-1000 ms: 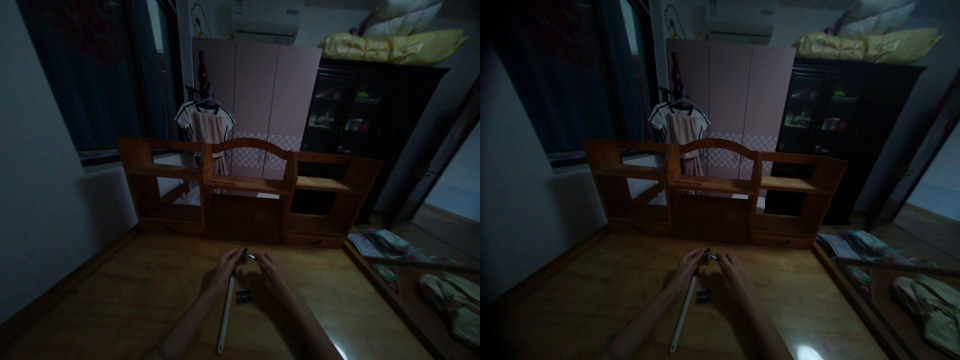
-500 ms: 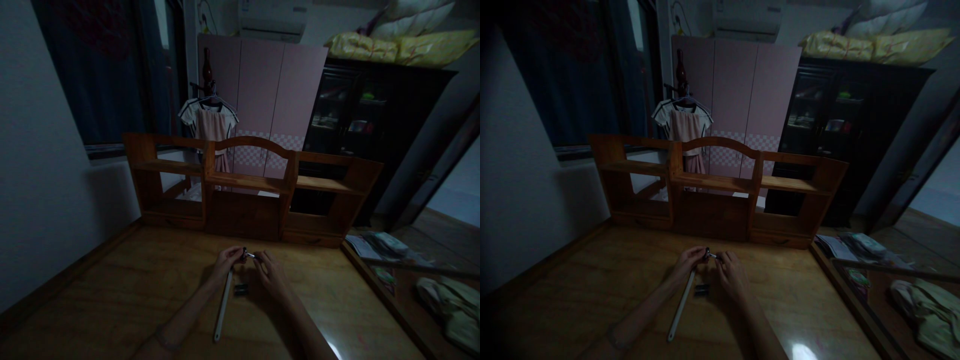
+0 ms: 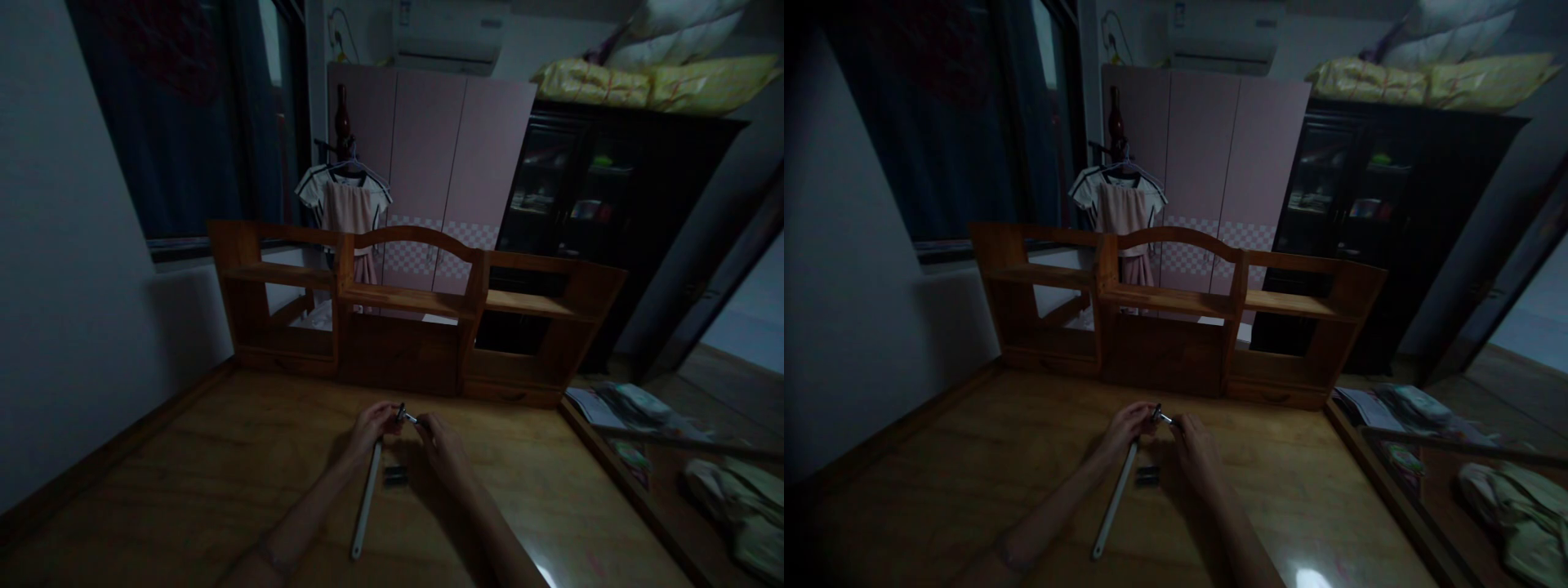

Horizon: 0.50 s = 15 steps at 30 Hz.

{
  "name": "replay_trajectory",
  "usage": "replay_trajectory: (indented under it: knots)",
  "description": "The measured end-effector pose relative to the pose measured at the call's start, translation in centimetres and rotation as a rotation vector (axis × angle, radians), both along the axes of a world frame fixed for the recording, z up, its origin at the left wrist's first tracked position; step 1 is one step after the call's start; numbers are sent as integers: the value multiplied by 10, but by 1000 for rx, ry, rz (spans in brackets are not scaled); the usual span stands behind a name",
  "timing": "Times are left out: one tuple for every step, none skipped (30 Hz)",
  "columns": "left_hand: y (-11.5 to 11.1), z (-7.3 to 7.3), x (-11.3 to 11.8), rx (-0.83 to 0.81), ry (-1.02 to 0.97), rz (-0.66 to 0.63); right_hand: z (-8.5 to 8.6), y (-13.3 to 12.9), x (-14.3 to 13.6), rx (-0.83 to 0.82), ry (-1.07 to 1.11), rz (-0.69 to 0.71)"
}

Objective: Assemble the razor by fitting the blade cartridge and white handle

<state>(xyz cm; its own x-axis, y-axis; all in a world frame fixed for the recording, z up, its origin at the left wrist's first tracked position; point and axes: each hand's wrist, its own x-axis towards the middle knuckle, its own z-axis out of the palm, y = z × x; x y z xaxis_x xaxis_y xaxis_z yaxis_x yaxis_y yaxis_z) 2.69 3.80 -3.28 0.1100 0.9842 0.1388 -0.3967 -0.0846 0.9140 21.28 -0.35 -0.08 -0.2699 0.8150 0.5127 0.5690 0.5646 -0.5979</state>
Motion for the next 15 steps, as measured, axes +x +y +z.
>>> replay_trajectory:
  knots:
    - [0, 0, 0, -4, -12, 2, 1, -1, 0, -8, 4, 5]
    - [-1, 0, 0, -1, -15, 10, 1, -2, 0, -14, 10, 10]
    - [-1, 1, 0, 6, -9, 22, 2, -2, 0, -16, 17, 16]
    - [-2, 3, 0, 15, 4, 37, 2, -3, 0, -16, 27, 22]
    - [-3, 5, 1, 24, 28, 46, 3, -4, -1, -14, 38, 27]
    - [-5, 6, 2, 36, 61, 49, 4, -5, -1, -13, 48, 29]
    - [-6, 8, 3, 50, 99, 51, 5, -6, -2, -13, 56, 33]
    - [-7, 10, 4, 68, 138, 55, 6, -7, -2, -14, 62, 36]
    - [-9, 11, 5, 89, 176, 58, 8, -8, -2, -16, 67, 37]
    - [-10, 12, 6, 111, 210, 62, 10, -9, -3, -20, 70, 34]
    - [-11, 12, 6, 132, 240, 65, 11, -10, -3, -24, 73, 31]
    - [-11, 13, 7, 150, 263, 66, 13, -12, -2, -28, 73, 30]
    - [-12, 12, 7, 163, 282, 66, 15, -13, -2, -33, 73, 31]
    - [-12, 12, 6, 172, 298, 63, 16, -13, -2, -43, 74, 35]
    - [-12, 12, 6, 179, 309, 61, 17, -14, -3, -60, 81, 44]
